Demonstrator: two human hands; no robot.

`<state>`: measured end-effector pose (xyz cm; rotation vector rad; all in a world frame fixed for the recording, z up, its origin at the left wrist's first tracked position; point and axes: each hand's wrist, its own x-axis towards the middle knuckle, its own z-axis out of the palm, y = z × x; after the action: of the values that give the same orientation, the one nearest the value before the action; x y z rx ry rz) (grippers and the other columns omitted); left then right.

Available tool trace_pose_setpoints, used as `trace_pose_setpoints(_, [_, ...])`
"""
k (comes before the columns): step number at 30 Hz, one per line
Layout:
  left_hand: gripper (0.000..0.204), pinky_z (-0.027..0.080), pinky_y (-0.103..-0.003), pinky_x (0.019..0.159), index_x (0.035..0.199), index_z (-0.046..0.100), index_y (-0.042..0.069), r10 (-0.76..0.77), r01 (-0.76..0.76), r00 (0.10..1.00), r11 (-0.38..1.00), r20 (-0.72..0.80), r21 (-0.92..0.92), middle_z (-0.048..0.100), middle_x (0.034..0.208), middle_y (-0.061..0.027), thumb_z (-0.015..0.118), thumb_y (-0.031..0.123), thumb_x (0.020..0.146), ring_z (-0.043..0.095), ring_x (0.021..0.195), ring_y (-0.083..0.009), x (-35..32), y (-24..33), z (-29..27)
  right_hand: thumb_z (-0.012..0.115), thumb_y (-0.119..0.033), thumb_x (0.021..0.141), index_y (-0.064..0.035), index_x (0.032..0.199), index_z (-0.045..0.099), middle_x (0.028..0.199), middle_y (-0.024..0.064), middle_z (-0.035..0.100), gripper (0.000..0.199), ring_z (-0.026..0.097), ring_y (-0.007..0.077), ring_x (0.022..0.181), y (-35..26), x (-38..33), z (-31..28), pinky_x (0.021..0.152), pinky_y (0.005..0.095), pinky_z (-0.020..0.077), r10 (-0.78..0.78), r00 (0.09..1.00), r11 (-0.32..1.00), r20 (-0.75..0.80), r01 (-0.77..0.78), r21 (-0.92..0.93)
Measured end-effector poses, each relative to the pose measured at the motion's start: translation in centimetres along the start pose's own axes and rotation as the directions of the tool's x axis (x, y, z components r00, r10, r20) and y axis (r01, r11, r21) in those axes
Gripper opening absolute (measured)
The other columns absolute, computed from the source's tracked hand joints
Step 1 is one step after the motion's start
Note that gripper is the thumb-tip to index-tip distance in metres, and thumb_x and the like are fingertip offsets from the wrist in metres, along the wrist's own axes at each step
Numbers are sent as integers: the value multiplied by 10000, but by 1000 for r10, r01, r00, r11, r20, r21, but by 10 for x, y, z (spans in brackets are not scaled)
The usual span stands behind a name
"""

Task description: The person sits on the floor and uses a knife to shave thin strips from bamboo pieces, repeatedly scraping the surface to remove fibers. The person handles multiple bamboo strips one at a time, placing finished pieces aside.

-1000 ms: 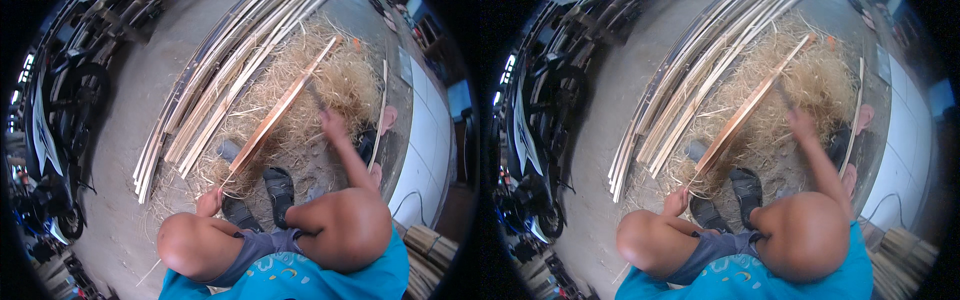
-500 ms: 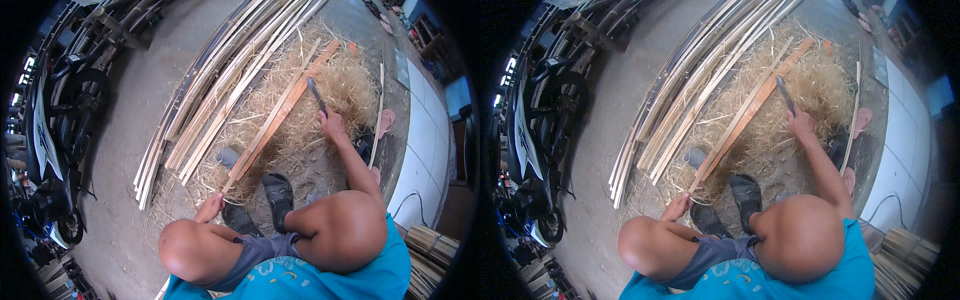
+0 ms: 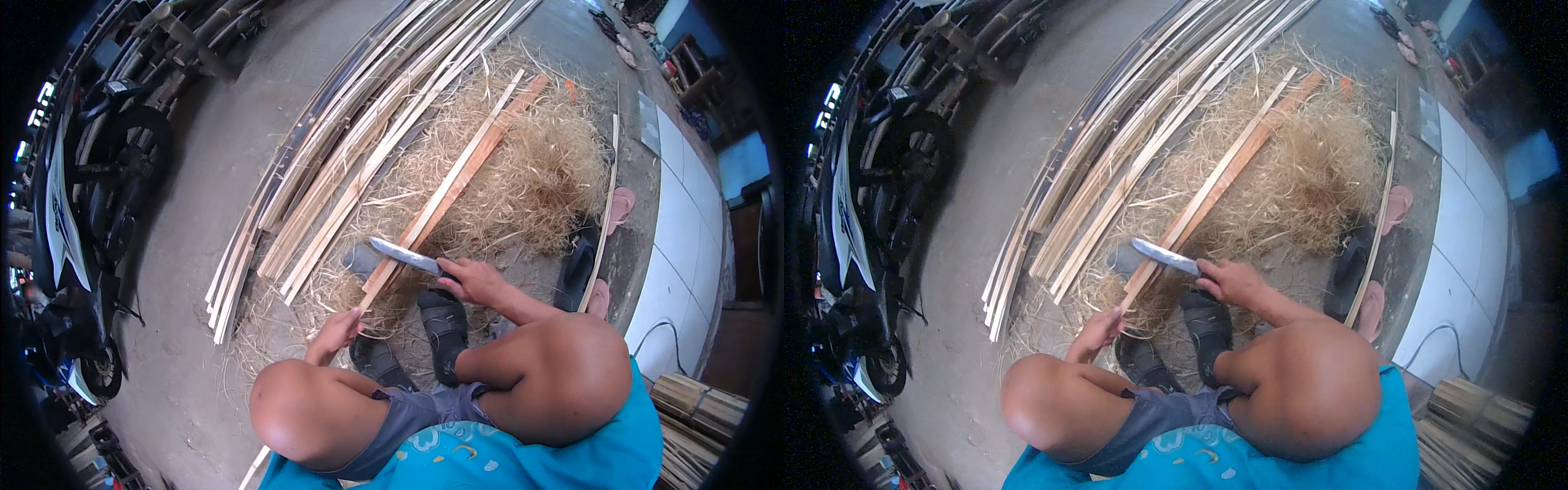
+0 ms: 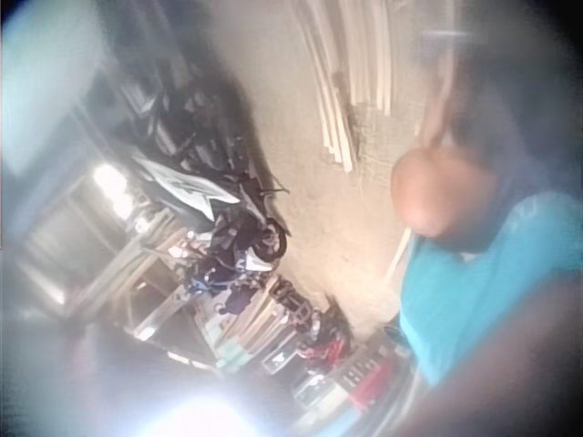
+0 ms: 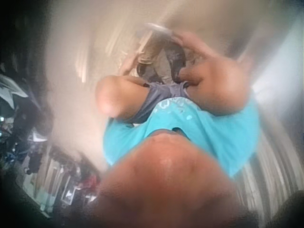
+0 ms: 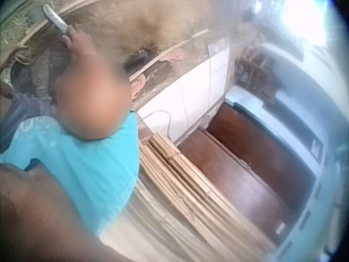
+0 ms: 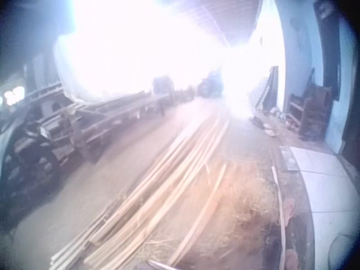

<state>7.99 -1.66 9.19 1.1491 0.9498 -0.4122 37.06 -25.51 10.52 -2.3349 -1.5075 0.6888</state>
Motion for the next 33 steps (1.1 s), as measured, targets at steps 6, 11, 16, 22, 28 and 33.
trace_pose_setpoints(6, [513, 363, -280, 459, 792, 637, 34, -65, 93, 990, 971, -129, 220, 553, 592, -11, 524, 472, 1034, 504, 500, -95, -25, -38, -16, 589, -456, 963, -194, 1349, 588, 1070, 241, 690, 467, 685, 421, 930, 83, -12, -15, 813, 523, 546, 331, 911, 932, -246, -274, 237])
trace_pose_setpoints(11, [528, 353, -275, 477, 784, 673, 20, 255, -206, 962, 911, -96, 358, 567, 605, -13, 542, 467, 1033, 487, 518, -92, 1, -33, -10, 582, -424, 968, -173, 1310, 609, 1104, 206, 696, 425, 691, 422, 895, 34, 6, 2, 795, 502, 554, -113, 988, 992, -100, 119, 48])
trace_pose_setpoints(16, [479, 376, -273, 491, 830, 694, 18, 71, -30, 987, 961, -141, 275, 570, 608, -16, 560, 431, 1033, 498, 537, -81, -4, -66, -29, 575, -428, 974, -190, 1322, 610, 1108, 179, 706, 423, 696, 418, 896, 93, 1, -22, 800, 479, 564, 275, 898, 952, -343, -204, 229])
trace_pose_setpoints(22, [403, 421, -272, 520, 909, 688, 10, 303, -250, 946, 909, -117, 334, 582, 658, -4, 566, 371, 1039, 505, 569, -71, 6, -56, -29, 577, -472, 967, -119, 1292, 639, 1116, 225, 696, 484, 676, 404, 1021, 111, -8, 7, 899, 488, 533, 153, 913, 977, -379, -82, 196])
trace_pose_setpoints(28, [382, 468, -347, 592, 927, 662, -10, 374, -221, 892, 851, -254, 476, 609, 682, -97, 551, 339, 1037, 573, 603, -195, -14, -37, -2, 577, -409, 971, -104, 1233, 668, 1034, 226, 710, 412, 687, 415, 964, 93, 5, -33, 862, 479, 541, 435, 833, 889, -343, -336, 310])
trace_pose_setpoints(33, [397, 512, -531, 709, 959, 579, 16, 626, -167, 766, 415, -148, 894, 643, 790, -277, 456, 384, 1045, 634, 735, -470, 20, -3, 32, 587, -435, 972, -174, 1289, 611, 1105, 168, 695, 412, 668, 392, 986, -39, -22, 13, 883, 492, 532, -14, 991, 997, 137, 3, 83])
